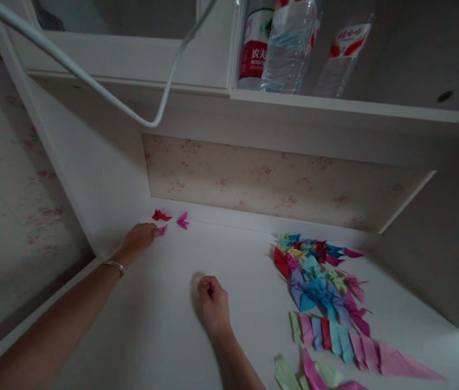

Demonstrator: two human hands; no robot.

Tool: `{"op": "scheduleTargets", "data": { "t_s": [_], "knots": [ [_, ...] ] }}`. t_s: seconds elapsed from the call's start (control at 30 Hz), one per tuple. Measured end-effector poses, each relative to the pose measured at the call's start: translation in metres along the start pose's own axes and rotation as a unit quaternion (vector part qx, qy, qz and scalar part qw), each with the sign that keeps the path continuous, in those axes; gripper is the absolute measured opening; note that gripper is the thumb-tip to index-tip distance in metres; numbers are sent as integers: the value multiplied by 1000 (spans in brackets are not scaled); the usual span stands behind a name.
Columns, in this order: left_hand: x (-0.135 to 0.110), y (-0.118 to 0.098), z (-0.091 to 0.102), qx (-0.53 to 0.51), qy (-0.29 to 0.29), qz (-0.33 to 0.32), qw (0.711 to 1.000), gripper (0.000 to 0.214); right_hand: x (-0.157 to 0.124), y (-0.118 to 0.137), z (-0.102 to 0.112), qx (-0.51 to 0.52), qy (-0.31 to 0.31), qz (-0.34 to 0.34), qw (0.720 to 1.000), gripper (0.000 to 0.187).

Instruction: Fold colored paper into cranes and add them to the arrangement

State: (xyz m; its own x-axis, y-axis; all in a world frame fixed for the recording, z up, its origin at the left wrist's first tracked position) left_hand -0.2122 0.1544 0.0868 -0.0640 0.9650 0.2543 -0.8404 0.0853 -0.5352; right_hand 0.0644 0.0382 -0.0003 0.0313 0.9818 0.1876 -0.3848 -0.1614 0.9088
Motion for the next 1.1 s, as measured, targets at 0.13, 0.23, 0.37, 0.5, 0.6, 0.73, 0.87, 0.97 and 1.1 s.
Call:
{"op": "scheduleTargets", "data": {
  "t_s": [0.13,0.23,0.37,0.5,0.6,0.73,0.87,0.97,1.1],
  "knots": [
    [-27,-32,-15,-55,6,-21,998,30,0,-1,2,95,-21,-30,995,17],
    [-62,-64,-39,-118,41,-45,991,29,1,-6,4,180,-34,-75,980,27],
    [-110,-109,-66,-303,74,-58,948,26,1,-8,11,281,-46,-120,951,49],
    [-138,-135,-85,-420,65,-34,904,20,2,-2,18,338,-16,-119,933,36],
    [-143,-137,-97,-498,12,16,867,22,2,-1,22,353,-29,-100,930,31],
    [-142,-131,-111,-568,-4,68,820,35,5,-2,23,392,-38,-99,914,26],
    [-144,-127,-117,-611,42,102,784,41,6,-1,22,385,-33,-116,915,26],
    [-147,-126,-116,-613,59,101,781,34,6,-2,21,379,-32,-142,914,28],
    [-147,-124,-113,-575,49,103,810,30,6,-4,19,412,-20,-153,898,26]
  ]
}}
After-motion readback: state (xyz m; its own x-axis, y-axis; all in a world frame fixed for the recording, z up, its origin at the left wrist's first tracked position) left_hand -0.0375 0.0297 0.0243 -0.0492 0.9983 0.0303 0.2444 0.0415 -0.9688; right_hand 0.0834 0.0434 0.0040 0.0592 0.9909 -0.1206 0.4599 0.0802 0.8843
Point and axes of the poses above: each hand's wrist, its own x-axis towards the middle knuckle, its own z-axis out of the back of the hand, y = z × x, the point moved 4 cm from there along x, towards the middle knuckle, and after that the axes turned 15 degrees about -x, right-handed, at the moved point
